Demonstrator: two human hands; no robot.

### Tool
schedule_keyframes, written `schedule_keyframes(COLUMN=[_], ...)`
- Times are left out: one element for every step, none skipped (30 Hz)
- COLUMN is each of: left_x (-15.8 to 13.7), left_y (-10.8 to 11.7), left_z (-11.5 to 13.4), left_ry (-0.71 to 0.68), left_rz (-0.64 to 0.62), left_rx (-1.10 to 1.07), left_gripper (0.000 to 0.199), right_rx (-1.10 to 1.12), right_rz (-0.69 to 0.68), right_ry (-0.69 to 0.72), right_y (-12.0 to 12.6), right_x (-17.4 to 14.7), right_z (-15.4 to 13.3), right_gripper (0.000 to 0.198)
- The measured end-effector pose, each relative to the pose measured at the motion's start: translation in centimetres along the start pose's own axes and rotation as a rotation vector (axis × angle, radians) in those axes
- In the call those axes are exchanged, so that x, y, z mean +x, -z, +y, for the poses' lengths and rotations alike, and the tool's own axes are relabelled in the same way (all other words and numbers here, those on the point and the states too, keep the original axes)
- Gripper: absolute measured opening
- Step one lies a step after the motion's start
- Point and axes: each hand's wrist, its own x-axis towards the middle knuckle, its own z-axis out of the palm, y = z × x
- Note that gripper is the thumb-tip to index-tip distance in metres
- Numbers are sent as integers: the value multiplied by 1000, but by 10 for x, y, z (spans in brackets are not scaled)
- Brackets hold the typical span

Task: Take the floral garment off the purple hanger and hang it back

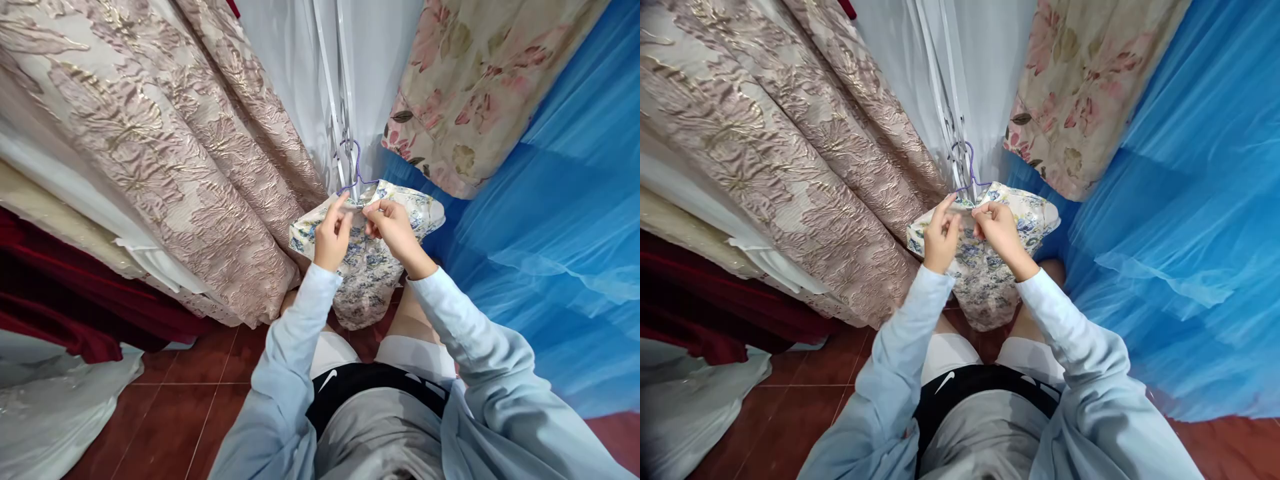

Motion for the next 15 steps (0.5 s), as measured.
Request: schedule_keyframes(left_x=[15, 26, 32, 36, 37, 37, 35, 33, 31, 28, 26, 24, 23, 22, 23], left_y=[0, 0, 0, -1, 0, 1, 4, 6, 9, 12, 15, 17, 18, 20, 22], left_z=[-2, -3, -4, -5, -5, -4, -4, -4, -3, -3, -3, -2, -1, 1, 3], left_ry=[-39, -75, -108, -140, -167, -191, -208, -218, -221, -216, -204, -188, -168, -147, -127], left_rz=[-42, -74, -90, -91, -83, -72, -61, -49, -37, -22, -5, 18, 49, 91, 140], left_rx=[30, 63, 98, 133, 166, 195, 216, 230, 237, 238, 236, 232, 224, 210, 189], left_gripper=[34, 32, 30, 30, 30, 30, 29, 29, 29, 29, 30, 31, 31, 32, 33], right_rx=[-9, -18, -26, -31, -33, -32, -30, -27, -26, -27, -31, -40, -59, -87, -125], right_rz=[1, 3, 5, 7, 7, 3, 0, -2, -2, 0, 3, 6, 7, 9, 12], right_ry=[7, 14, 21, 27, 32, 33, 32, 31, 28, 22, 17, 11, 3, -12, -33], right_y=[1, 1, 1, 1, 1, -1, -3, -6, -9, -12, -16, -20, -23, -27, -30], right_x=[1, 1, 2, 3, 2, 2, 1, 0, 0, -1, -2, -3, -5, -8, -12], right_z=[3, 5, 9, 12, 16, 20, 23, 27, 31, 34, 37, 41, 45, 51, 57], right_gripper=[20, 21, 22, 23, 25, 28, 30, 31, 32, 31, 30, 29, 27, 25, 23])
